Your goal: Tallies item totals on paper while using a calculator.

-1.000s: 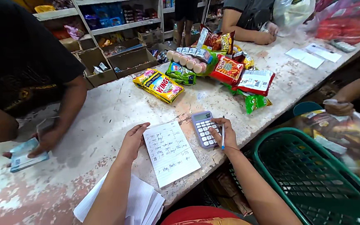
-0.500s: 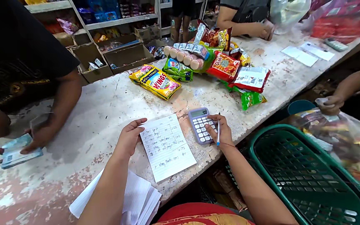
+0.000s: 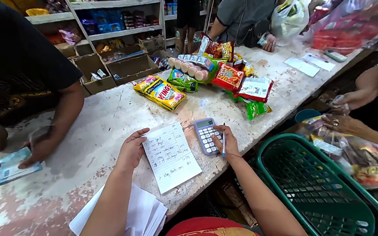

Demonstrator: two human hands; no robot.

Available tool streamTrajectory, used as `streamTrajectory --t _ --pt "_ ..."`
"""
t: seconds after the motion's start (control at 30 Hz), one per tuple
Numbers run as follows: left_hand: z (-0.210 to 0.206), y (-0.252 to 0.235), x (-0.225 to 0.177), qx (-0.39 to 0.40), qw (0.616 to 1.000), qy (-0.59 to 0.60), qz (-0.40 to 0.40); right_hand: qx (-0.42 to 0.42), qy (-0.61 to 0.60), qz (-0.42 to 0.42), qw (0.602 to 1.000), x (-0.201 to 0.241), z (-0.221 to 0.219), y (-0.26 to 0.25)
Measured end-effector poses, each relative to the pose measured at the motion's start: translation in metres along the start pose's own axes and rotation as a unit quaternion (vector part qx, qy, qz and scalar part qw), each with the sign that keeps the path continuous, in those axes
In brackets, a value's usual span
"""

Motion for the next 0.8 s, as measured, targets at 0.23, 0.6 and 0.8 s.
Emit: streamTrajectory --t 0.23,0.6,0.8 --pt "-0.001 0.0 -0.001 0.001 1.0 0.003 -0.002 -0.006 0.001 0.011 1.0 0.004 0.002 0.001" --pt "-0.013 0.001 0.006 0.064 0.994 -0.092 0.015 0.036 0.04 -0.012 0.998 0.005 0.002 -0.007" --pt "-0.013 0.003 0.005 0.075 0.994 -0.072 0.02 0.073 -0.01 0.015 0.997 0.012 0.027 -0.01"
Point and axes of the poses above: each hand's wrist, its own y-axis away from the middle knuckle, its own z-axis out of the back of the hand, x = y × z, the point moved 6 cm from there along -y, towards the middle knuckle, and after that the axes turned 11 degrees about z, right-handed, at the moved point
